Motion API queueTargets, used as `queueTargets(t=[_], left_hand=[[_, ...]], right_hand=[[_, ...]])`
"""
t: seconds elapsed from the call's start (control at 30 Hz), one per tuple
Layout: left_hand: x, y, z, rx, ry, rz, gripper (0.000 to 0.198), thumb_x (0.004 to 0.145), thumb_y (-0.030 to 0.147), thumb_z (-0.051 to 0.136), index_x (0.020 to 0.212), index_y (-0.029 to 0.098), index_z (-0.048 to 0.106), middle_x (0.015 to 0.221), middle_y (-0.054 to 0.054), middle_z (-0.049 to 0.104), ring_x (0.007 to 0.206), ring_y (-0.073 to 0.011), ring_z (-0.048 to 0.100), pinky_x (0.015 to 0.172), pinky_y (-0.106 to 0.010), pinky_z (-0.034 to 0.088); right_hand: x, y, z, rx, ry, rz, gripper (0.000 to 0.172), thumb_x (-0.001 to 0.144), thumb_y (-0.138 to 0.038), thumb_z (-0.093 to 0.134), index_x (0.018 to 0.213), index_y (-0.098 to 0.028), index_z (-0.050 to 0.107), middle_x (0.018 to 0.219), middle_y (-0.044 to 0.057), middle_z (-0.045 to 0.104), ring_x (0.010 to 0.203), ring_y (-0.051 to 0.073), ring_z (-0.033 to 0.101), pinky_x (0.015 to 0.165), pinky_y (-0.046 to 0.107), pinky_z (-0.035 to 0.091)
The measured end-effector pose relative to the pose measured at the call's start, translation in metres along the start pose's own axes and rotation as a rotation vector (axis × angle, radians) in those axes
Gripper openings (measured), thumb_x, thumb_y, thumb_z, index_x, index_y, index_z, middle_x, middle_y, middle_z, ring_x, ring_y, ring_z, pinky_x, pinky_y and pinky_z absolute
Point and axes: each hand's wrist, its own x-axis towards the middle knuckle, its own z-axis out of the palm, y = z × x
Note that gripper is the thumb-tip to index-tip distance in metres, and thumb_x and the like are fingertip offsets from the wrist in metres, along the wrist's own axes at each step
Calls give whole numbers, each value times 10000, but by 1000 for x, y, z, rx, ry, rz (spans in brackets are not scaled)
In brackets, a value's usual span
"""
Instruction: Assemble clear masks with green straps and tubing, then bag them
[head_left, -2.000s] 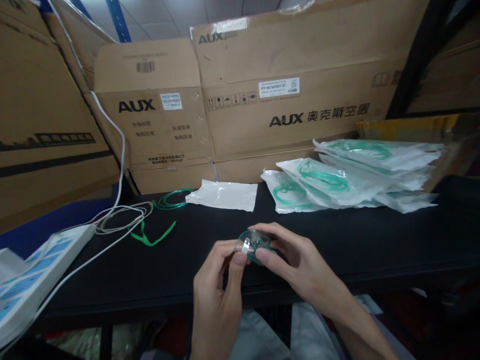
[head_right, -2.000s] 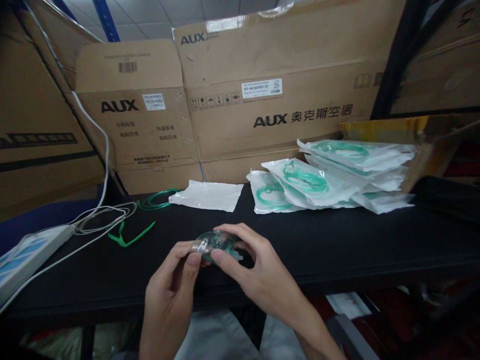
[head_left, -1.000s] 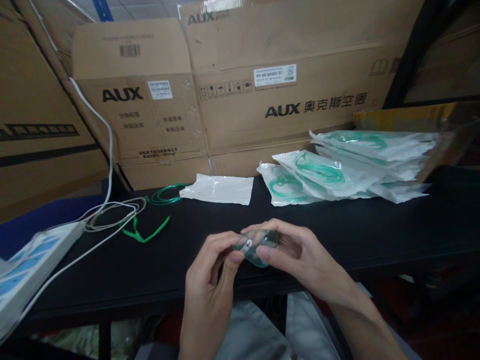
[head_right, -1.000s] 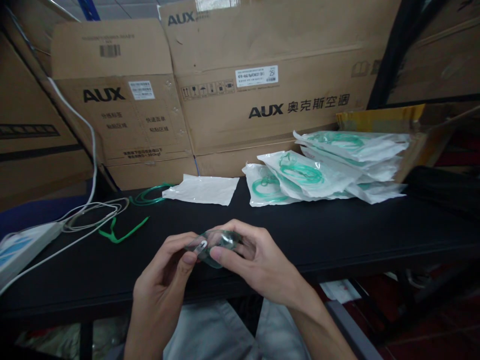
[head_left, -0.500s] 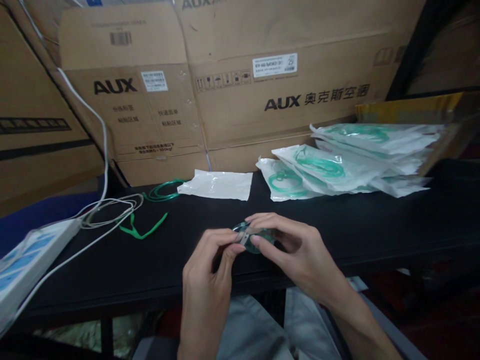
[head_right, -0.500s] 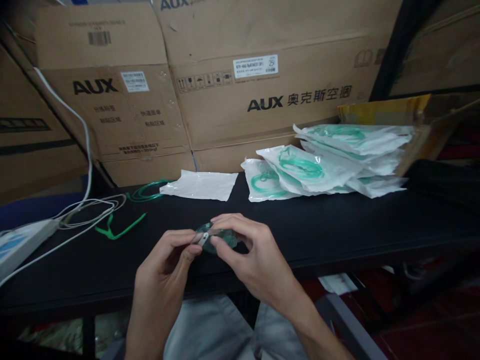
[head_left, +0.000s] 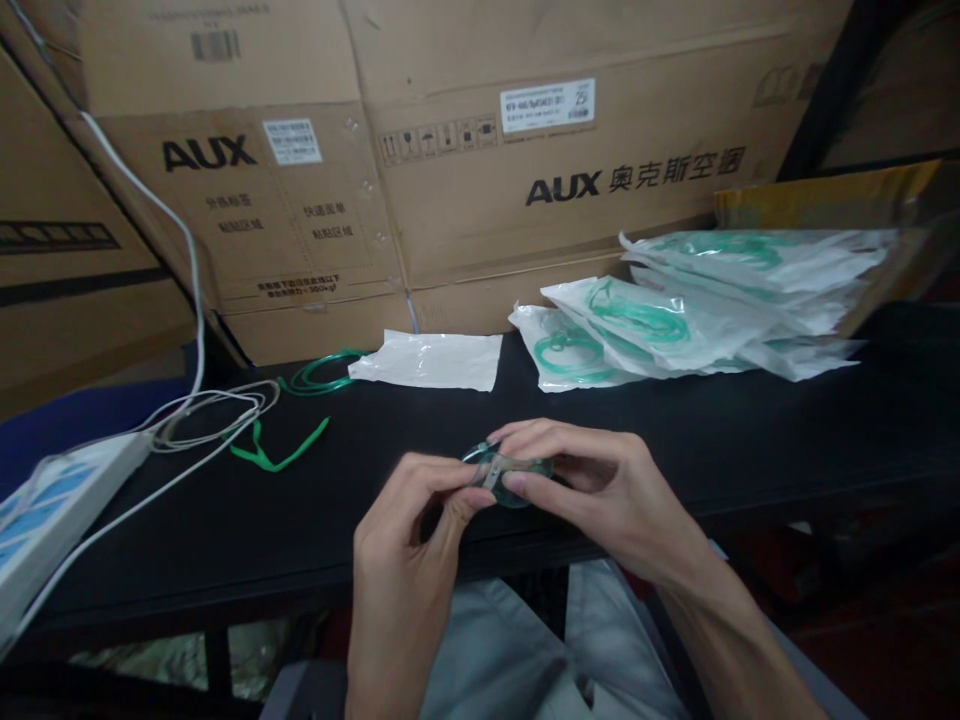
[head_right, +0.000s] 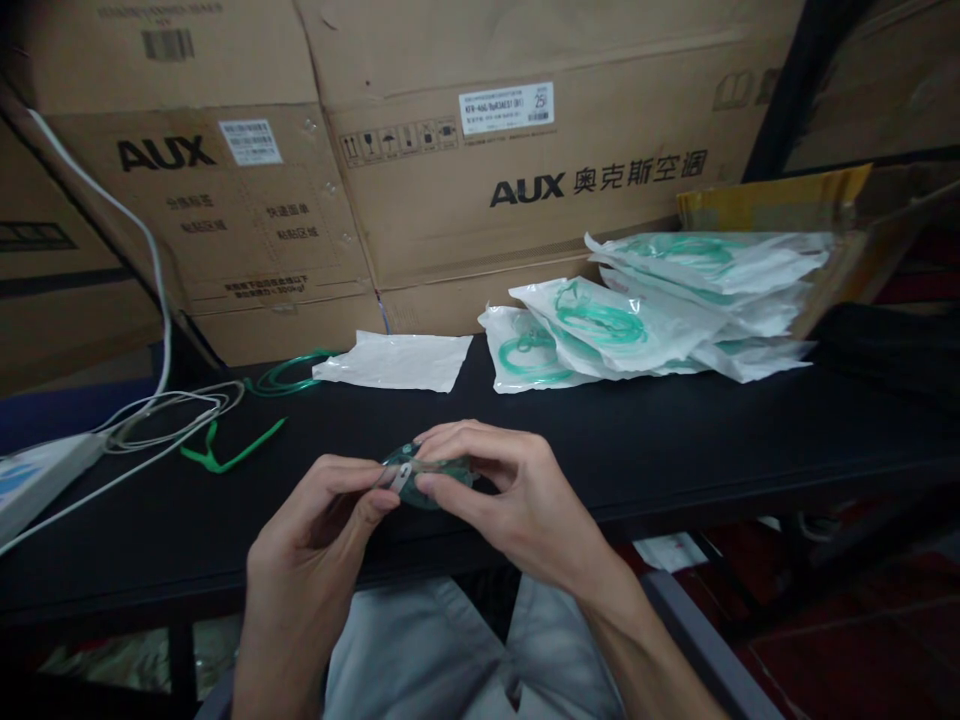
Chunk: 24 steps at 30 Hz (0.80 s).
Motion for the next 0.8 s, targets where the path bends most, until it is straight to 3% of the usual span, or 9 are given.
queueTargets(t=[0.13,0.27,0.5,0.8], left_hand=[[-1,1,-1,-8,-18,1,116,909,143,716,939,254,732,899,9,689,824,-142,655,713,-228,527],[0,0,-1,1,-18,4,122,893,132,732,933,247,734,899,11,693,819,-138,660,711,-226,531],[0,-1,-1,48,-16,70,145,894,109,724,941,246,737,894,15,701,798,-127,661,680,-214,527],[-2,2,-2,55,-29,53,147,908,104,708,933,248,720,892,31,689,794,-110,644,674,-208,514]], right_hand=[[0,-1,0,8,0,11,87,843,-293,808,858,-207,800,943,74,785,1055,251,710,898,361,575],[-1,-1,-2,19,-15,33,33,852,-221,795,880,-205,803,980,69,782,1048,233,712,905,341,567],[-2,2,-6,73,-46,21,82,835,-165,812,906,-206,818,987,63,764,1038,220,705,913,330,546],[-1,3,-7,62,-70,-8,135,849,-116,790,924,-224,823,997,47,720,1032,197,679,893,314,523]])
